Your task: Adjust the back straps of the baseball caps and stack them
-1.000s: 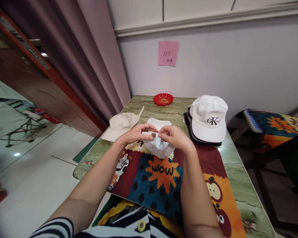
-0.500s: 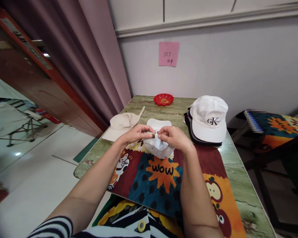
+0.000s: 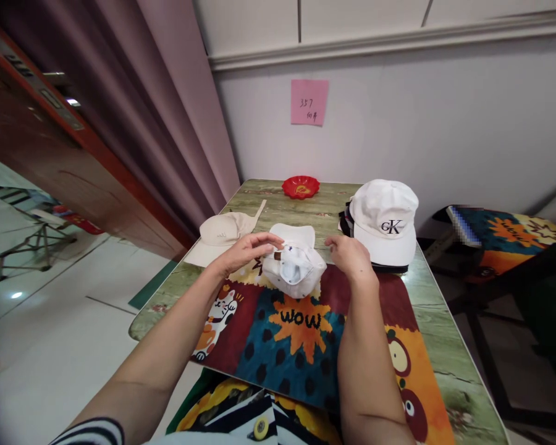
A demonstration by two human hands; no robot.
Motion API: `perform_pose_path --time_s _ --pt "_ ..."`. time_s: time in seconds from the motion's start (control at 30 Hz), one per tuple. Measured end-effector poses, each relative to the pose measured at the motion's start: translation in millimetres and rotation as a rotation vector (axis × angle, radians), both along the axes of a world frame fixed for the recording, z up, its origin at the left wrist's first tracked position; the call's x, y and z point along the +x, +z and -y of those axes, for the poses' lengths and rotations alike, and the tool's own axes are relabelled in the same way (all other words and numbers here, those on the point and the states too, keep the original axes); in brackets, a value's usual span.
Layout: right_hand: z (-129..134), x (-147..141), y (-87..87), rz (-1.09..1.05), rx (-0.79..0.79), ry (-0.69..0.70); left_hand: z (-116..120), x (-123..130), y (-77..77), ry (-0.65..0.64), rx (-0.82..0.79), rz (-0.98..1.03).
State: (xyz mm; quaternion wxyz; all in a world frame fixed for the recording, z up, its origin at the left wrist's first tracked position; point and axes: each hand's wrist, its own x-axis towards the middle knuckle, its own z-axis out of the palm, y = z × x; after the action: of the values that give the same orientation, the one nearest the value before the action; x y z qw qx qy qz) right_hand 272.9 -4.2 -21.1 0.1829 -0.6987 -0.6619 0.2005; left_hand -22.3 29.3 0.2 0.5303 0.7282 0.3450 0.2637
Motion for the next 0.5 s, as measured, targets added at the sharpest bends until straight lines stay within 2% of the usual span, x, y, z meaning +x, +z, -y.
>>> perform_pose_path --time_s 0.13,0.23,0.33,0.4,0.5 --pt "-7 8 -16.3 0.005 -0.087 0.062 -10 -21 -9.2 0.082 0.154 -0.129" --pt "-11 9 -29.3 -0.051 -0.029 0.146 -16 -32 -22.3 0.097 0.257 -0.237" --pt "-14 5 -36.4 -0.118 0.064 0.237 -15 -33 -31.9 0.084 0.274 -0.275" --pt "-13 -1 -33.6 -0.180 0.072 0.291 -12 -30 -31.2 0.085 0.231 -0.258" --pt "-7 -8 -16.9 -0.350 0.068 0.384 -7 -27 -14.7 0.095 0.098 -0.119"
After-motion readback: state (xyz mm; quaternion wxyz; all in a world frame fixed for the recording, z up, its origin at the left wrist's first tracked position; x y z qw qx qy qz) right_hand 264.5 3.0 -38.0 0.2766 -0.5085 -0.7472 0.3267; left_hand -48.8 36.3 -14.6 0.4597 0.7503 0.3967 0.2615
